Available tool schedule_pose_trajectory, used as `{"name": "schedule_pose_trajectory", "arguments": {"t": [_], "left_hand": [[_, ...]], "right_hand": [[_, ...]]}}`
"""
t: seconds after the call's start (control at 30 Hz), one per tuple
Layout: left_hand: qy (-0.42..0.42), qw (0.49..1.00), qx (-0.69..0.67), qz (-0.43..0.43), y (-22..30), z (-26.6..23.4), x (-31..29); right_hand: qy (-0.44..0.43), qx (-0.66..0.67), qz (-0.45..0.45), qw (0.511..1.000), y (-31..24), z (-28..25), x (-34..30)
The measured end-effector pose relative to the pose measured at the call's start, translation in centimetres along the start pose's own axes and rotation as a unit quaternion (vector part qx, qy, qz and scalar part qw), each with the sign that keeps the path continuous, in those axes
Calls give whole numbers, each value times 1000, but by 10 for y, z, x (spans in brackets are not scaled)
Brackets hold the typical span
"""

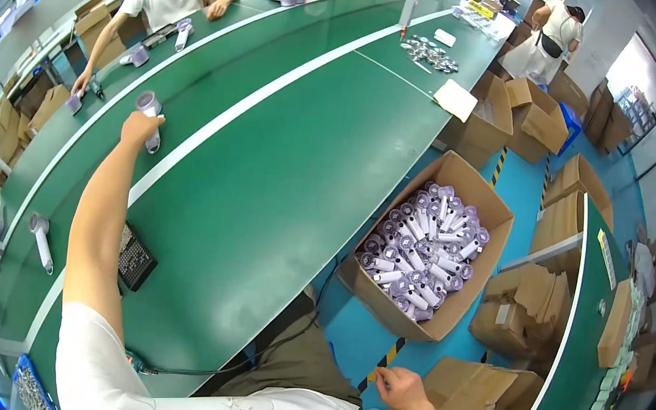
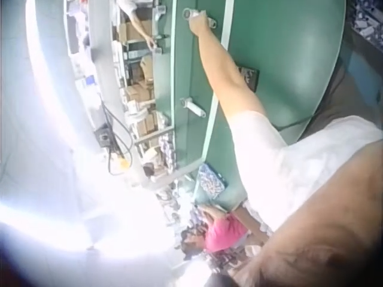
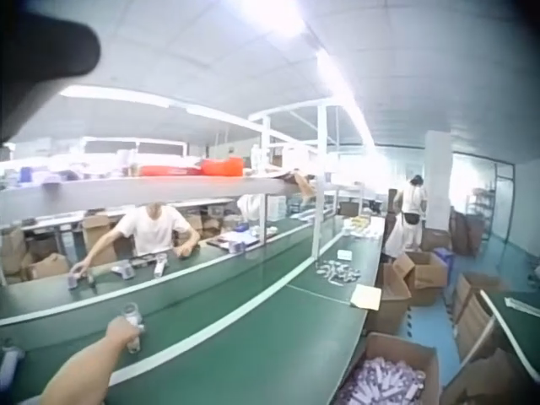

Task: The person assembles handheld fans by driving screws into their components using an electric screwdriver and places the fans into a cardboard box by hand.

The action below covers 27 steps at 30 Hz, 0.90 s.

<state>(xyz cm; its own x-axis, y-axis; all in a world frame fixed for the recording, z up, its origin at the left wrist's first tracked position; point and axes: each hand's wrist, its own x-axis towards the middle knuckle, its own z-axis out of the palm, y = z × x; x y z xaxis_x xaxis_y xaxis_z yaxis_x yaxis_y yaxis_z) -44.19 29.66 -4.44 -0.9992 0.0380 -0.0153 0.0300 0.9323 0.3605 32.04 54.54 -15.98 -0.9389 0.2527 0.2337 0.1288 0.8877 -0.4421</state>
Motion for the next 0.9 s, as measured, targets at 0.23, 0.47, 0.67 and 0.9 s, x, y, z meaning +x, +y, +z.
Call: {"name": "schedule_pose_trajectory", "arguments": {"t": [0.23,0.47,0.67,0.9], "left_hand": [[-18,992,-111,-65,-36,24,35],[-73,854,-507,-90,-14,-2,-2],[-156,815,-557,34,-76,-92,-94],[-72,769,-635,25,-274,-186,-284]], "right_hand": [[-29,-13,-53,998,-14,1,37],[-13,53,-222,974,-49,25,67],[5,135,-391,911,-93,35,141],[-101,298,-136,939,-100,9,174]]}}
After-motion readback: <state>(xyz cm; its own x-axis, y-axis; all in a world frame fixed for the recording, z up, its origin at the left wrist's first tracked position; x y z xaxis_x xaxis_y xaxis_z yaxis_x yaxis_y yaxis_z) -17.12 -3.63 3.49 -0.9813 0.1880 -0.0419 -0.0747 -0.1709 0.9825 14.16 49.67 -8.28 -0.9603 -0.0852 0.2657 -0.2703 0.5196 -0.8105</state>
